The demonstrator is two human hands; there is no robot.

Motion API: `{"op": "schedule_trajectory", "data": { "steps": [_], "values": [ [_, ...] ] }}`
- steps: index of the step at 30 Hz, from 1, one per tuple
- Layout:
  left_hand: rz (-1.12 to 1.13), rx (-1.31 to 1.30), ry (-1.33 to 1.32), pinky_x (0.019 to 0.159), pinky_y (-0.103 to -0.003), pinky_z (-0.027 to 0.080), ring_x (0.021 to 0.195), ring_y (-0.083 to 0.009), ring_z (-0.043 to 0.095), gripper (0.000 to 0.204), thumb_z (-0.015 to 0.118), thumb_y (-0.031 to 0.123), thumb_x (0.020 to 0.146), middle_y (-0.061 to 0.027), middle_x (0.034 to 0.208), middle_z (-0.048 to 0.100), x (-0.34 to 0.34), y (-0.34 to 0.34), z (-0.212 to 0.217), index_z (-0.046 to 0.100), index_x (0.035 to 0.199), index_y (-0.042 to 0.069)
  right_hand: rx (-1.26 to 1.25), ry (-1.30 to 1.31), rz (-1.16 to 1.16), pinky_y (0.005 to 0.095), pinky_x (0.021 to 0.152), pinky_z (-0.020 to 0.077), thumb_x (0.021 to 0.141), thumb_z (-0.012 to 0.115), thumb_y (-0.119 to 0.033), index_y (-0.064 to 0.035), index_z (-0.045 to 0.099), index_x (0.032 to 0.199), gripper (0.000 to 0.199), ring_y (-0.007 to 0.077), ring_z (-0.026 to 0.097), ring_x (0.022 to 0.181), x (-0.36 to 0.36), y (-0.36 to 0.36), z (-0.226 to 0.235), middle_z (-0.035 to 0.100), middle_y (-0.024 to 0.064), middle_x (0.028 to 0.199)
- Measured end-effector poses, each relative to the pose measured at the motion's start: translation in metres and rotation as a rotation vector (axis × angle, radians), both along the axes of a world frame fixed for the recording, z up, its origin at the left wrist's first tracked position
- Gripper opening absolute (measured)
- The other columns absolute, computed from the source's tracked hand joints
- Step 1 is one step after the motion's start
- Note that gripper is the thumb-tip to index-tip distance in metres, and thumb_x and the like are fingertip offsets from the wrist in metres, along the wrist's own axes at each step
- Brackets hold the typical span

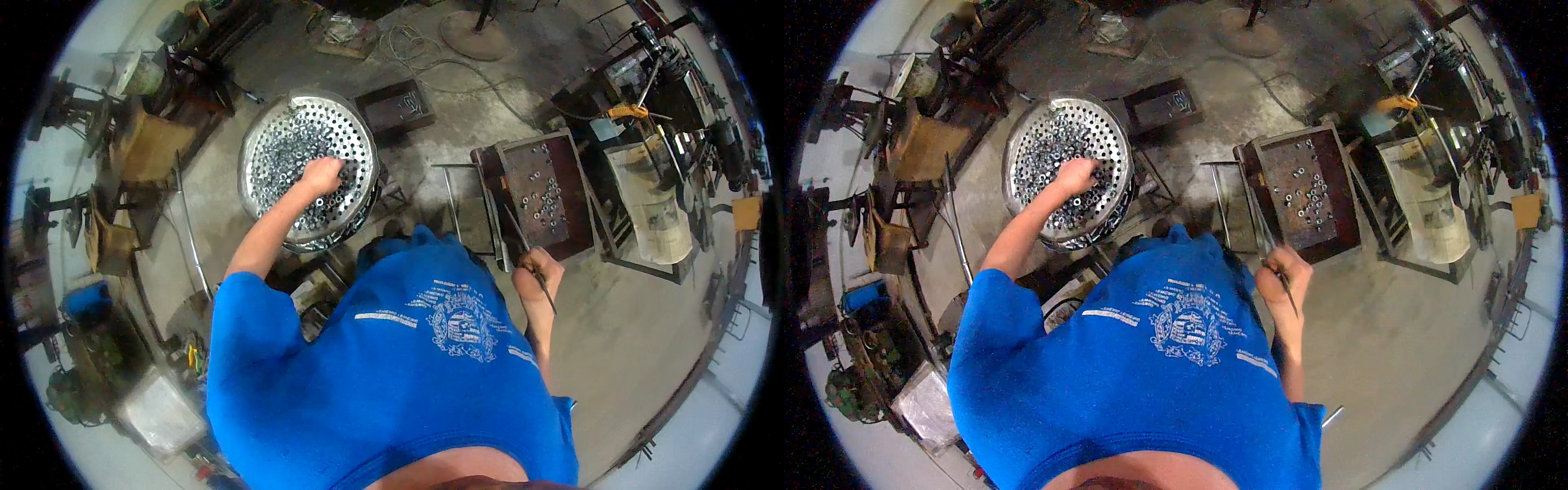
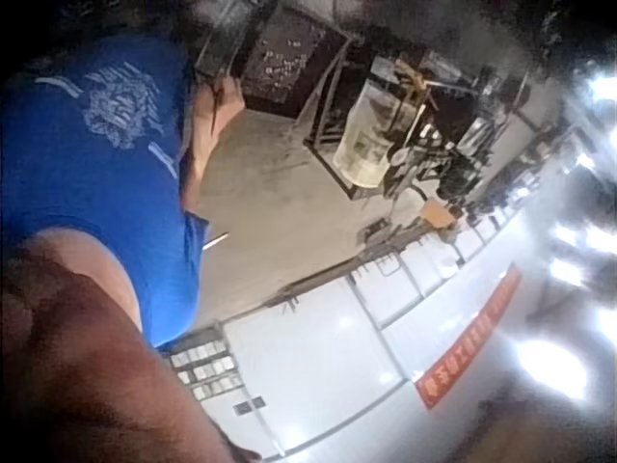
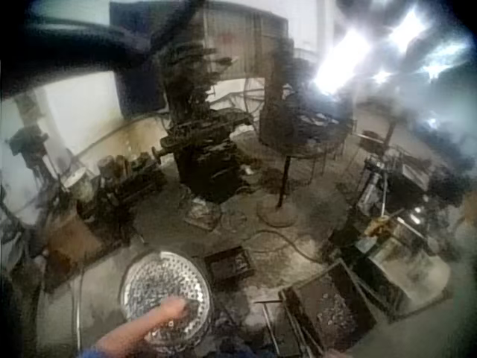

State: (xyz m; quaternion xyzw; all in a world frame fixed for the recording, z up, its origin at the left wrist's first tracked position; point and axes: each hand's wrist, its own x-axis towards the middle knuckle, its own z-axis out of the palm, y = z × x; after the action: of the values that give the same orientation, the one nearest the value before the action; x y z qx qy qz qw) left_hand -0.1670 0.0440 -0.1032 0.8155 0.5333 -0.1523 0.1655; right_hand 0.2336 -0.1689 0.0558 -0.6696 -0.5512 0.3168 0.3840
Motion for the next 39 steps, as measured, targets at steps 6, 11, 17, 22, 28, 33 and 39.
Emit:
{"op": "schedule_trajectory", "data": {
  "steps": [6, 11, 17, 22, 28, 33, 39],
  "values": [
    [-0.102, 0.099, 0.147, 0.067, -0.042, 0.055, 0.081, -0.0303, 0.068, 0.012, 0.062, 0.010, 0.070, -0.0141, 0.085, 0.069, -0.006, 0.006, -0.021, 0.068, 0.080, 0.006, 0.025, -0.064, 0.034, 0.0315, 0.051, 0.0319, 0.065, 0.059, -0.013, -0.0007, 0.047, 0.063, 0.017, 0.0202, 0.042, 0.053, -0.002, -0.002, -0.010, 0.042, 0.0091, 0.060],
    [-0.033, 0.056, 0.108, 0.072, -0.044, 0.054, 0.085, -0.0314, 0.067, 0.017, 0.065, 0.014, 0.070, -0.0139, 0.088, 0.069, 0.005, 0.013, -0.007, 0.068, 0.085, 0.009, -0.001, -0.034, 0.036, 0.0323, 0.051, 0.0330, 0.065, 0.060, -0.014, -0.0010, 0.047, 0.063, 0.018, 0.0230, 0.043, 0.054, -0.008, -0.010, -0.009, 0.042, 0.0102, 0.059],
    [0.317, -0.281, -0.840, 0.072, -0.026, 0.050, 0.083, -0.0093, 0.060, 0.023, 0.071, -0.001, 0.074, -0.0055, 0.087, 0.063, 0.045, -0.010, 0.029, 0.059, 0.094, -0.002, -0.014, 0.107, 0.176, 0.0349, 0.051, 0.0305, 0.063, 0.062, -0.015, -0.0001, 0.046, 0.064, 0.022, 0.0229, 0.041, 0.055, -0.021, 0.000, 0.014, 0.040, 0.0107, 0.061],
    [-0.072, -0.087, -0.875, 0.066, -0.033, 0.049, 0.075, -0.0232, 0.063, 0.025, 0.069, 0.003, 0.070, -0.0096, 0.079, 0.062, 0.106, -0.031, 0.088, 0.059, 0.093, 0.003, 0.145, 0.186, 0.420, 0.0360, 0.050, 0.0304, 0.060, 0.059, -0.006, -0.0008, 0.041, 0.064, 0.019, 0.0265, 0.041, 0.055, -0.044, 0.029, 0.031, 0.040, 0.0108, 0.062],
    [-0.337, 0.093, -0.865, 0.068, -0.038, 0.048, 0.079, -0.0311, 0.060, 0.030, 0.073, 0.004, 0.065, -0.0106, 0.085, 0.061, 0.128, -0.039, 0.112, 0.059, 0.092, 0.006, 0.157, 0.246, 0.436, 0.0361, 0.050, 0.0319, 0.060, 0.058, -0.006, -0.0010, 0.042, 0.064, 0.017, 0.0274, 0.042, 0.054, -0.047, 0.034, 0.026, 0.041, 0.0112, 0.063],
    [-0.487, 0.261, -0.832, 0.066, -0.038, 0.044, 0.075, -0.0310, 0.055, 0.032, 0.073, 0.004, 0.060, -0.0093, 0.080, 0.055, 0.144, -0.044, 0.123, 0.059, 0.089, 0.005, 0.127, 0.215, 0.424, 0.0365, 0.050, 0.0321, 0.063, 0.061, -0.009, -0.0013, 0.044, 0.067, 0.019, 0.0292, 0.043, 0.054, -0.047, 0.031, 0.019, 0.041, 0.0120, 0.063],
    [-0.611, 0.237, -0.867, 0.064, -0.039, 0.043, 0.073, -0.0297, 0.054, 0.035, 0.070, 0.004, 0.056, -0.0089, 0.080, 0.055, 0.178, -0.052, 0.119, 0.060, 0.089, 0.006, 0.170, -0.067, 0.469, 0.0432, 0.053, 0.0412, 0.064, 0.067, -0.014, -0.0063, 0.052, 0.072, 0.018, 0.0352, 0.055, 0.062, -0.051, 0.046, -0.008, 0.051, 0.0147, 0.067]
  ]
}}
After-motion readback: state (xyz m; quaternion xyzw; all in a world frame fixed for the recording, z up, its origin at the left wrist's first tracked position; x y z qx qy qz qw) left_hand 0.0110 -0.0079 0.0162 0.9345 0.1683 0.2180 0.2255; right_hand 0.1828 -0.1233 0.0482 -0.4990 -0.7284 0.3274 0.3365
